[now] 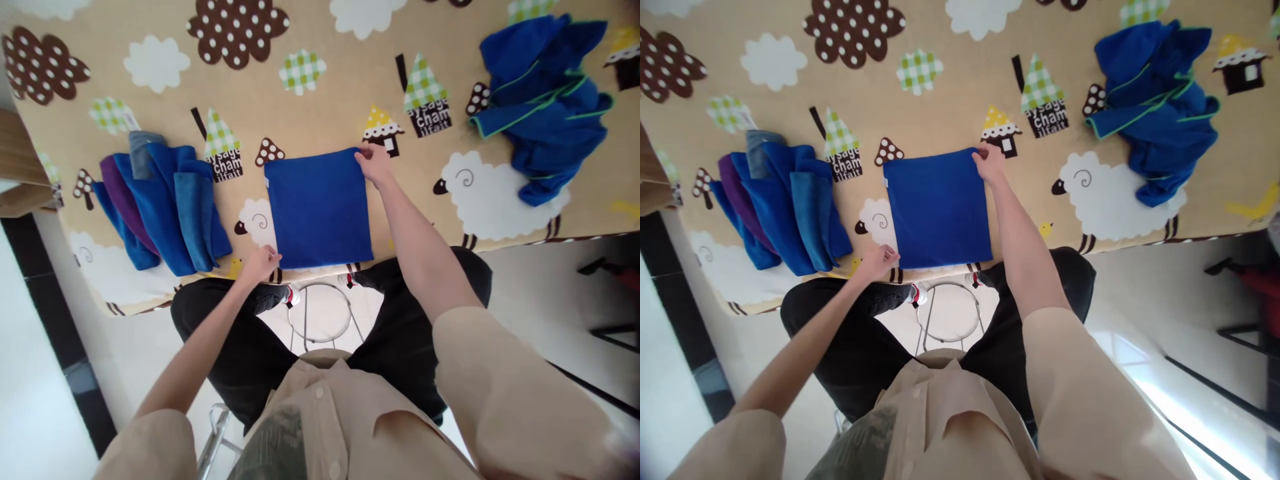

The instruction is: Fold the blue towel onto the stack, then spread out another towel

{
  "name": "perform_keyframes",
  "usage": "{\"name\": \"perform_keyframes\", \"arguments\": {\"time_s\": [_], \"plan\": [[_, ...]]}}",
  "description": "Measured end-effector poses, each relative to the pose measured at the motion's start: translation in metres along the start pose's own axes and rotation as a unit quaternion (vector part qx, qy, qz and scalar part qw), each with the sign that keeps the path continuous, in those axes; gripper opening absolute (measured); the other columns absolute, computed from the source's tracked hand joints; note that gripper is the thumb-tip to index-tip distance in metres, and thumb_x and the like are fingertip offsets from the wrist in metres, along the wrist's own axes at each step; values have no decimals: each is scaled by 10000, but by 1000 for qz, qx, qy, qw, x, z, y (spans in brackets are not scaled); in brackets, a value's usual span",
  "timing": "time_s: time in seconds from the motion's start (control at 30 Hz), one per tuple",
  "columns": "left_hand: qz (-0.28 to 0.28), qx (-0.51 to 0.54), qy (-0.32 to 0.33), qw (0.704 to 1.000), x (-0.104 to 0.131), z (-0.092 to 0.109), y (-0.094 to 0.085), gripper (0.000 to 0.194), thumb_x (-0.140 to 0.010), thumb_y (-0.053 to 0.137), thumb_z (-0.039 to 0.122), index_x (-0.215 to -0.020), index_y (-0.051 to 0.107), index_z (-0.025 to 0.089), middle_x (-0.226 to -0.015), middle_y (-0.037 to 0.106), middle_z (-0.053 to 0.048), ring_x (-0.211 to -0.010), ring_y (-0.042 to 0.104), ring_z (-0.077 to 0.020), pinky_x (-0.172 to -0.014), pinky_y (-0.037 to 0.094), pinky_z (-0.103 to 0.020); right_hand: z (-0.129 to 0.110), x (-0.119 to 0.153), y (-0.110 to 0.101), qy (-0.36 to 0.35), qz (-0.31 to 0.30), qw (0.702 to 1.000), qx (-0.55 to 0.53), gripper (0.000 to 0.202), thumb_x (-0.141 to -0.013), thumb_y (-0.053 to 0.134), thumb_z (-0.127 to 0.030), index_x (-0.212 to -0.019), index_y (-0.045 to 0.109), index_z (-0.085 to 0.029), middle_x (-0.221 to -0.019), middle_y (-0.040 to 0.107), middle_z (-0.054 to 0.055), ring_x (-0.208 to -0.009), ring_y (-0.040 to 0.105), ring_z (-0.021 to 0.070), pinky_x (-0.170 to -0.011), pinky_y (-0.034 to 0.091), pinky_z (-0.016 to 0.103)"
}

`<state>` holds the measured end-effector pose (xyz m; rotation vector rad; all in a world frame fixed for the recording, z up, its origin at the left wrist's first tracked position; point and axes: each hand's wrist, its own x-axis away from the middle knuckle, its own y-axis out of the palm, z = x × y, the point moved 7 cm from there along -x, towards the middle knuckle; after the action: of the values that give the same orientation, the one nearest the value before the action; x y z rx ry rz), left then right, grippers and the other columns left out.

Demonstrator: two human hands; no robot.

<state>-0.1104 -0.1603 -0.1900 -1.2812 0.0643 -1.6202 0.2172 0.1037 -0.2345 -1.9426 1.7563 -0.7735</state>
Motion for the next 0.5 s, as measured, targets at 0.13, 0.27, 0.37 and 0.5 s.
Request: {"name": "perform_keyframes", "arguments": {"time_s": [0.13, 0.27, 0.37, 0.5], "plan": [[5, 130, -52, 990, 26, -29, 42, 159, -831, 678, 385, -881, 665, 235, -666, 634, -14, -579, 619, -190, -642, 503, -312, 4, 0, 4, 9, 37, 999, -23, 583, -991, 494, -645, -1170, 690, -126, -1091, 721, 187, -1094, 697, 307, -1006, 539, 528], [40, 245, -101, 963, 27, -55, 71, 259, -854, 623, 471, -916, 672, 225, -574, 476, 39, -540, 532, -161, -563, 480, -283, 24, -14, 15, 98, 56, 993, 26, 447, -1037, 518, -454, -1107, 688, -47, -1081, 735, 211, -1014, 697, 239, -974, 528, 444], [82, 211, -111, 968, 28, -70, 74, 241, -844, 627, 448, -862, 684, 215, -592, 472, 31, -584, 527, -156, -586, 470, -272, 33, -23, 19, 143, 45, 986, 72, 324, -1045, 515, -309, -1096, 671, -29, -1106, 733, 204, -1010, 678, 194, -976, 501, 388], [84, 138, -128, 979, 32, -76, 71, 238, -854, 617, 422, -891, 707, 205, -664, 543, -6, -695, 607, -203, -691, 510, -312, 24, -23, 18, 159, 33, 983, 87, 311, -1056, 468, -279, -1087, 634, -18, -1123, 710, 214, -1058, 656, 206, -1011, 475, 408]]}}
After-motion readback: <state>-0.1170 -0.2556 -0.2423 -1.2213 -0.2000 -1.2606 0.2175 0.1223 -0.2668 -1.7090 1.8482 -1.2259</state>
